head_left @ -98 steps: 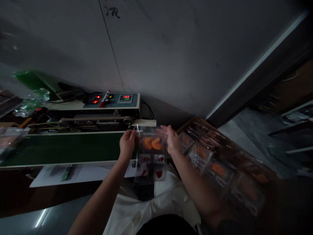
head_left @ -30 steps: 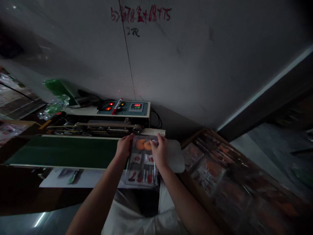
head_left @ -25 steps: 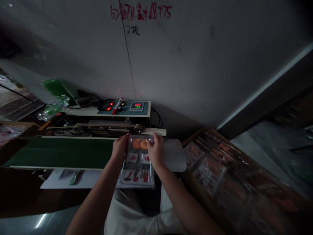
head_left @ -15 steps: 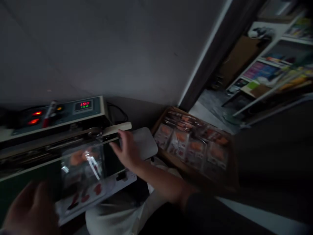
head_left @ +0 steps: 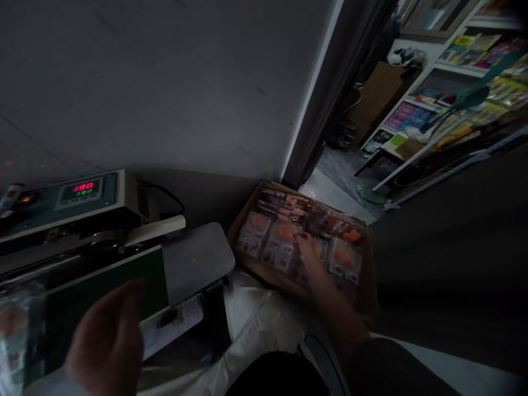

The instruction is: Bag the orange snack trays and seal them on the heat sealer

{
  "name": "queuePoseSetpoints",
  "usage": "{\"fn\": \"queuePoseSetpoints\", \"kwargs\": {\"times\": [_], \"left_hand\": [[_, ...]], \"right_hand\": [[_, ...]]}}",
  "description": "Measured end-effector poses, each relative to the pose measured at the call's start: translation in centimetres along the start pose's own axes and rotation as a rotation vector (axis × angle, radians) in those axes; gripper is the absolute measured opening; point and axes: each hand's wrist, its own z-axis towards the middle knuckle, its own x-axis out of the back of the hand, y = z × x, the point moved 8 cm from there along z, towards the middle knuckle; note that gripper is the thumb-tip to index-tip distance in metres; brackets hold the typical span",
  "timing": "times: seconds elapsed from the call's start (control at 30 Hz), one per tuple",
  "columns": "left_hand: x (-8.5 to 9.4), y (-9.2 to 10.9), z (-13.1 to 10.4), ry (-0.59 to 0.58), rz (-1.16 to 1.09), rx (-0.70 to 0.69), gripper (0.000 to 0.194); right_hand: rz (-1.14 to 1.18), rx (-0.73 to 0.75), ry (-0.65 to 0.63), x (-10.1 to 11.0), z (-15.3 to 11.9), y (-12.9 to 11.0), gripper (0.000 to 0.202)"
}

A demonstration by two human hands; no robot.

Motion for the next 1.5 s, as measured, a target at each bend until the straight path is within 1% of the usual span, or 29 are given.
{"fn": "queuePoseSetpoints", "kwargs": {"times": [0.03, 0.07, 0.1, 0.13, 0.2, 0.27, 0.3, 0.33, 0.37, 0.4, 0.43, 0.47, 0.53, 0.57, 0.63, 0.7, 0.77, 0.8, 0.83, 0.87, 0.93, 0.97, 1.03, 1.1, 1.17, 1.3, 1.37, 1.43, 1.5], "left_hand": [[-1.3, 0.6, -0.2, -0.039, -0.023, -0.011, 0.036], [-3.1, 1.3, -0.3, -0.115, -0.066, -0.025, 0.034], [-5.2, 2.2, -0.4, -0.223, -0.124, -0.043, 0.033], [-7.5, 3.2, -0.5, -0.349, -0.188, -0.064, 0.033], [-11.8, 5.9, -0.8, -0.572, -0.321, -0.108, 0.035], [-15.1, 9.2, -1.2, -0.758, -0.475, -0.142, 0.044], [-16.4, 10.8, -1.4, -0.846, -0.57, -0.146, 0.054], [-17.2, 12.2, -1.7, -0.93, -0.664, -0.138, 0.062], [-17.6, 13.2, -1.9, -0.997, -0.748, -0.12, 0.067], [-17.6, 13.8, -2.0, -1.041, -0.811, -0.095, 0.066], [-17.2, 13.8, -1.9, -1.055, -0.85, -0.068, 0.061], [-16.4, 13.3, -1.6, -1.034, -0.873, -0.041, 0.055], [-14.0, 10.9, -0.9, -0.933, -0.871, 0.026, 0.048], [-12.6, 9.4, -0.4, -0.87, -0.865, 0.065, 0.05], [-9.7, 6.1, 0.5, -0.725, -0.871, 0.166, 0.055], [-7.0, 3.2, 1.4, -0.528, -0.896, 0.257, 0.055], [-4.9, 1.1, 2.3, -0.322, -0.917, 0.292, 0.051], [-4.2, 0.4, 2.6, -0.246, -0.92, 0.301, 0.049], [-3.8, -0.2, 2.8, -0.2, -0.919, 0.316, 0.047], [-3.8, -0.7, 2.9, -0.183, -0.918, 0.342, 0.047], [-4.4, -1.7, 3.0, -0.194, -0.923, 0.41, 0.049], [-4.7, -2.2, 3.1, -0.211, -0.924, 0.438, 0.051], [-5.3, -2.8, 3.5, -0.252, -0.937, 0.461, 0.056], [-5.6, -3.6, 4.1, -0.283, -0.946, 0.487, 0.058], [-5.3, -4.4, 4.9, -0.267, -0.911, 0.503, 0.054], [-4.2, -5.7, 6.9, -0.151, -0.8, 0.467, 0.039], [-4.6, -6.5, 7.4, -0.118, -0.826, 0.542, 0.035], [-5.6, -7.3, 7.8, -0.109, -0.867, 0.664, 0.031], [-6.6, -7.9, 8.4, -0.131, -0.882, 0.747, 0.026]], "right_hand": [[0.062, -0.01, -0.022, 1.0, -0.2, -0.2, 0.037], [0.117, -0.011, -0.041, 2.2, -0.5, -0.7, 0.041], [0.175, -0.005, -0.059, 3.6, -0.8, -1.5, 0.044], [0.238, 0.007, -0.08, 4.9, -1.2, -2.8, 0.047], [0.373, 0.053, -0.143, 6.8, -2.6, -6.2, 0.047], [0.505, 0.122, -0.218, 7.3, -4.8, -10.5, 0.044], [0.551, 0.156, -0.257, 7.0, -6.2, -12.6, 0.043], [0.578, 0.185, -0.3, 6.2, -7.8, -14.7, 0.043], [0.592, 0.205, -0.368, 5.0, -9.6, -16.5, 0.045], [0.594, 0.214, -0.463, 3.4, -11.5, -18.1, 0.048], [0.586, 0.217, -0.577, 1.5, -13.4, -19.5, 0.051], [0.57, 0.218, -0.692, -0.4, -15.3, -20.6, 0.052], [0.535, 0.212, -0.862, -4.3, -18.5, -22.1, 0.048], [0.519, 0.205, -0.903, -6.1, -19.6, -22.5, 0.046], [0.497, 0.19, -0.93, -9.7, -21.1, -22.7, 0.046], [0.478, 0.164, -0.965, -13.0, -22.4, -22.4, 0.048], [0.48, 0.165, -0.988, -15.4, -23.5, -21.8, 0.053], [0.49, 0.194, -0.979, -16.1, -23.8, -21.5, 0.057], [0.498, 0.249, -0.956, -16.5, -23.9, -21.2, 0.059], [0.501, 0.323, -0.93, -16.6, -24.1, -20.9, 0.061], [0.474, 0.492, -0.894, -16.7, -24.4, -20.1, 0.064], [0.44, 0.574, -0.882, -16.8, -24.7, -19.6, 0.062], [0.374, 0.701, -0.831, -17.0, -24.8, -18.6, 0.047], [0.316, 0.78, -0.747, -17.3, -24.5, -17.8, 0.037], [0.269, 0.817, -0.707, -17.8, -24.2, -17.5, 0.039], [0.238, 0.82, -0.745, -19.1, -24.2, -17.2, 0.044], [0.229, 0.796, -0.71, -19.4, -24.0, -17.0, 0.045], [0.211, 0.784, -0.622, -19.6, -23.8, -16.8, 0.044], [0.185, 0.789, -0.53, -19.8, -23.6, -16.7, 0.042]]}}
